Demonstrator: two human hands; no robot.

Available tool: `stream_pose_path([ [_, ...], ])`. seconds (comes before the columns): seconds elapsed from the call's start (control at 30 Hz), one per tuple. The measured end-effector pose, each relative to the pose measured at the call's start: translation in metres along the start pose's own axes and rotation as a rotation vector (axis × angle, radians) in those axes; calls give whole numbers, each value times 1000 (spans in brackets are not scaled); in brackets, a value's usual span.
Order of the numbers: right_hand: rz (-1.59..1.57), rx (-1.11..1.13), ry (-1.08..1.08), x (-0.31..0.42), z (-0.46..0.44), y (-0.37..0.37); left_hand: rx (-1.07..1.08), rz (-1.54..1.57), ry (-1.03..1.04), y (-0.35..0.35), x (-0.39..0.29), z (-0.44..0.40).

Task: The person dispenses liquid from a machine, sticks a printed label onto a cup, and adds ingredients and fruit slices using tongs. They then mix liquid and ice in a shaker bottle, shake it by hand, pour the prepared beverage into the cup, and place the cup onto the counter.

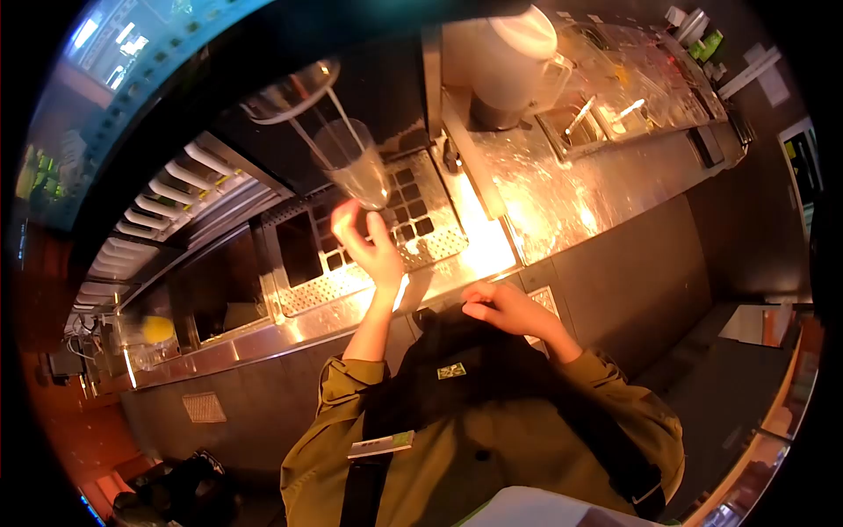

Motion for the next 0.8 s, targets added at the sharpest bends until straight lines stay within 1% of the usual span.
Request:
stream_pose_path([
  [0.03, -27, -33, 13, -10, 7, -7, 36, 181, -106, 11, -13, 19],
  [0.07, -56, -67, 18, -19, 13, -14, 131, 169, -30, 23, -40, 28],
  [0.1, -86, -104, 18, -27, 19, -23, 229, 259, -88, 39, -55, 46],
  [0.13, -193, -230, -47, -40, 29, -34, 336, 289, -209, 58, -73, 63],
  [0.17, -291, -324, -50, -48, 42, -47, 509, 411, -226, 76, -100, 64],
  [0.2, -387, -441, -49, -56, 61, -66, 670, 458, -285, 99, -113, 77],
  [0.27, -563, -711, -67, -94, 103, -103, 947, 546, -307, 143, -157, 101],
  [0.3, -557, -850, -122, -116, 127, -120, 1109, 602, -297, 169, -181, 116],
  [0.37, -646, -1009, -58, -164, 185, -151, 1431, 1013, -744, 233, -221, 161],
  [0.4, -563, -1142, -60, -191, 217, -165, 1255, 1621, -1318, 270, -229, 211],
  [0.43, -601, -1202, 3, -219, 251, -178, 1680, 1455, -894, 301, -248, 263],
  [0.47, -590, -1301, 88, -243, 287, -192, 2009, 1218, -443, 313, -265, 319],
  [0.5, -583, -1398, 176, -266, 324, -204, 2236, 943, 50, 321, -283, 370],
  [0.53, -578, -1465, 190, -288, 360, -214, 2329, 642, 581, 337, -307, 412],
  [0.57, -487, -1543, 328, -295, 399, -230, 2332, 587, 890, 348, -350, 439],
  [0.6, -472, -1615, 407, -317, 432, -234, 2292, 547, 1199, 357, -393, 465],
  [0.63, -465, -1677, 474, -340, 457, -236, 2271, 737, 1304, 356, -442, 475],
  [0.67, -534, -1736, 466, -362, 469, -242, 2075, 1203, 1006, 362, -479, 483],
  [0.7, -411, -1655, 619, -388, 474, -244, 1814, 1586, 670, 368, -506, 485],
  [0.77, -175, -1454, 892, -438, 475, -256, 1914, 1494, 994, 396, -558, 472],
  [0.8, -504, -1357, 879, -435, 475, -283, 1963, 1446, 1146, 417, -566, 467],
])
Point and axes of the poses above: each hand's wrist, its own z-axis away from the middle knuckle, its own y-axis out of the palm, x = y × z, the point moved 2 cm from there along -z, towards the middle knuckle, and after that the axes turned 13 degrees about y, right-handed, at the moved point
